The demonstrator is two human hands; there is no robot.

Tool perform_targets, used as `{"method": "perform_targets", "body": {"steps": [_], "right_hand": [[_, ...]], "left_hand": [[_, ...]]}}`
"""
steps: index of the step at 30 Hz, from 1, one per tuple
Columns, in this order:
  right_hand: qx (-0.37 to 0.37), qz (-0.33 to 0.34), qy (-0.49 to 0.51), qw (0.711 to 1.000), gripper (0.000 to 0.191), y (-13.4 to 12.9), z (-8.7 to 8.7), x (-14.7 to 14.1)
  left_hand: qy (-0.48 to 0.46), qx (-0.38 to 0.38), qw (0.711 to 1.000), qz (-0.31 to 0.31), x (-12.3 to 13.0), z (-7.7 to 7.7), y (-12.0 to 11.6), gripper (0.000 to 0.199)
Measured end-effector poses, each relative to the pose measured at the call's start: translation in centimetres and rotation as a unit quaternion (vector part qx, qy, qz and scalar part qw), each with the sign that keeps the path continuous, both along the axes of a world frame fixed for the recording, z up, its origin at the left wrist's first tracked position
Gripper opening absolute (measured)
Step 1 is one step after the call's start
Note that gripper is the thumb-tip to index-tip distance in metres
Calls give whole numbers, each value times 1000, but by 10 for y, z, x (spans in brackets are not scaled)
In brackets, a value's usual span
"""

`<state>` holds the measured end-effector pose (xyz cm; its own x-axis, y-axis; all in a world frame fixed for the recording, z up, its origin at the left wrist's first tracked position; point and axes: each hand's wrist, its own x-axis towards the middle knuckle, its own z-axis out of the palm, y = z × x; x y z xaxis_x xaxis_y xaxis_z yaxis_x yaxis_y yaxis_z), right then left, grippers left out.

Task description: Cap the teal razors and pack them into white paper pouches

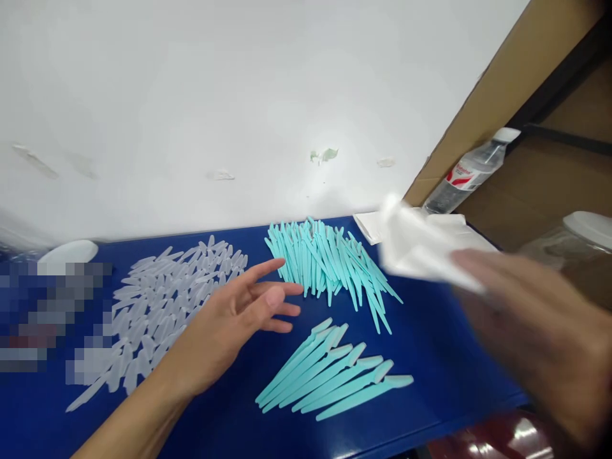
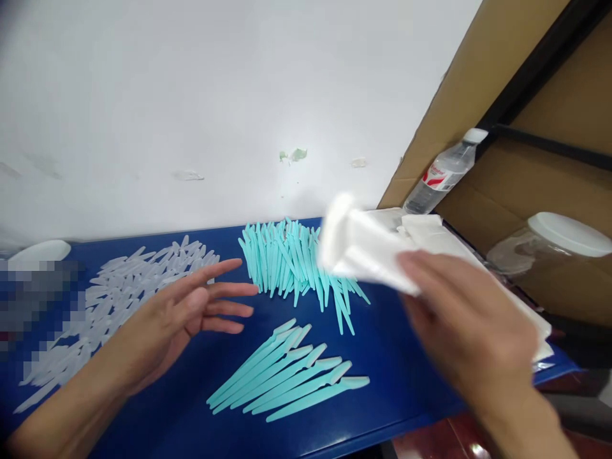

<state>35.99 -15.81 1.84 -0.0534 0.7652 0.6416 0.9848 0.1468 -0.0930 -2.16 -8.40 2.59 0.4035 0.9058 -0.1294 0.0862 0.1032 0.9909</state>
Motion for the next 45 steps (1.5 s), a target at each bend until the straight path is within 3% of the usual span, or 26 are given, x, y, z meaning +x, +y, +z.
{"method": "perform_targets", "body": {"steps": [2,4,8,12,14,16,20,23,26,28,31,34,39,45], "right_hand": [[21,154,-51,986,89,-6,-3,-33],[19,210,-81,974,94,-7,-8,-47],[-19,169,-85,982,96,-4,-5,-51],[-51,125,-23,991,129,-2,15,-70],[-49,130,18,990,119,-2,24,-79],[-37,118,50,991,96,-2,30,-82],[-47,118,35,991,66,-5,39,-75],[-90,147,9,985,61,-5,40,-69],[-149,164,-9,975,59,-4,33,-63],[-190,172,-15,966,61,-3,26,-62],[-237,187,-10,953,64,-1,16,-64],[-265,188,14,946,62,4,12,-69],[-295,181,47,937,59,13,9,-73],[-281,186,62,939,51,20,9,-73]], "left_hand": [[-74,-67,995,-8,13,9,0,78],[-78,-77,994,1,31,20,-1,71],[-48,-18,999,4,71,38,-5,30],[-23,77,995,-58,96,53,-13,31],[-7,113,991,-71,101,59,-16,32],[12,135,989,-56,100,66,-16,33],[39,167,984,-45,92,71,-15,33],[50,173,982,-53,78,64,-15,27],[139,200,968,-50,55,47,-20,21],[252,223,939,-71,41,30,-24,22],[422,233,867,-124,29,6,-31,25],[505,218,823,-139,30,-10,-34,14],[508,214,821,-152,35,-15,-31,13],[408,257,867,-128,28,-11,-33,30]]}}
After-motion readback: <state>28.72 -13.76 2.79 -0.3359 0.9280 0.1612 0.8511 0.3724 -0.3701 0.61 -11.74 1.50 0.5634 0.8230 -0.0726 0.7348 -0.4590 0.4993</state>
